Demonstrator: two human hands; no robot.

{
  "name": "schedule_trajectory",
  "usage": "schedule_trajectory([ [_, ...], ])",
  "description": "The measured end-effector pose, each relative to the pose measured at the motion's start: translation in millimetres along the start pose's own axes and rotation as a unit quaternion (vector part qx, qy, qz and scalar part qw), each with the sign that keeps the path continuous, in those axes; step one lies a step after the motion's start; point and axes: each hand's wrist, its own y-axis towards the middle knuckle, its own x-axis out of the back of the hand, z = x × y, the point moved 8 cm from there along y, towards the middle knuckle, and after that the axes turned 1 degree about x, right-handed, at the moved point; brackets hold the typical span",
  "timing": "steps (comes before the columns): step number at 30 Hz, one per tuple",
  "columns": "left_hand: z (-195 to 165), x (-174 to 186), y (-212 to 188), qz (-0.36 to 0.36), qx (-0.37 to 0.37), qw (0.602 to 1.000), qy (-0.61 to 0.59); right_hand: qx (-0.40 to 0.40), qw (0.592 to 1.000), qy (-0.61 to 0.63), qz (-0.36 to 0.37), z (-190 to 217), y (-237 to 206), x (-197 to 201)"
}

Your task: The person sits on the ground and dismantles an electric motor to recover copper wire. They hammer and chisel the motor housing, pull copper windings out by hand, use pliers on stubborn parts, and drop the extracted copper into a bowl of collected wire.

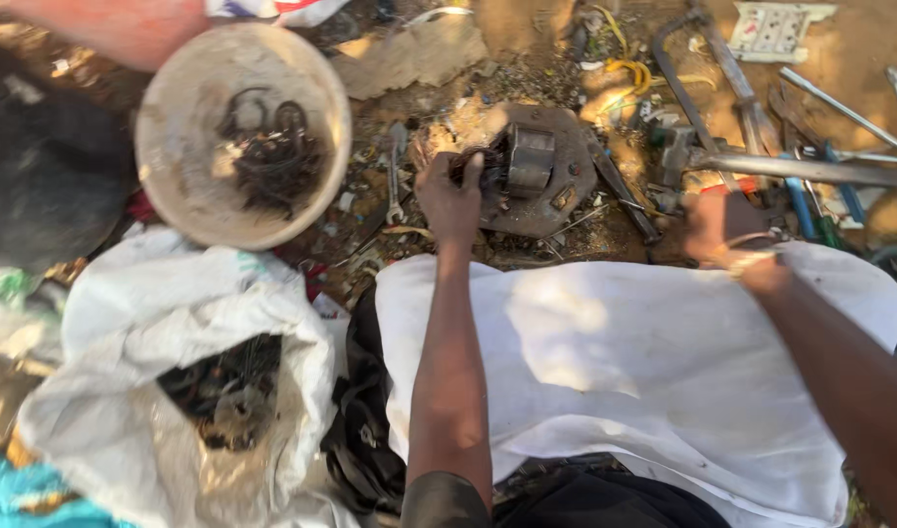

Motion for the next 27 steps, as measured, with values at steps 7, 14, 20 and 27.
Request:
schedule_trajectory([
  [7, 18.4, 8.4, -46.1, -0.039, 0.021, 0.999, -0.027, 0.004, 0.995, -0.054, -0.083, 55.7, 18.2, -23.8],
  [14, -23.4, 15.9, -74.6, 0.02, -0.217, 0.968, 0.121, 0.01, 0.991, -0.115, -0.062, 64.7, 20.1, -28.2],
  [20, 4.3, 16.9, -63.6, -0.006, -0.175, 0.983, -0.063, -0.053, 0.998, -0.036, 0.027, 55.9, 23.5, -40.8],
  [27, 95.8, 16.0, -18.6, -0.083, 0.099, 0.904, -0.408, -0.065, 0.995, -0.041, 0.069, 54.4, 28.9, -43.6],
])
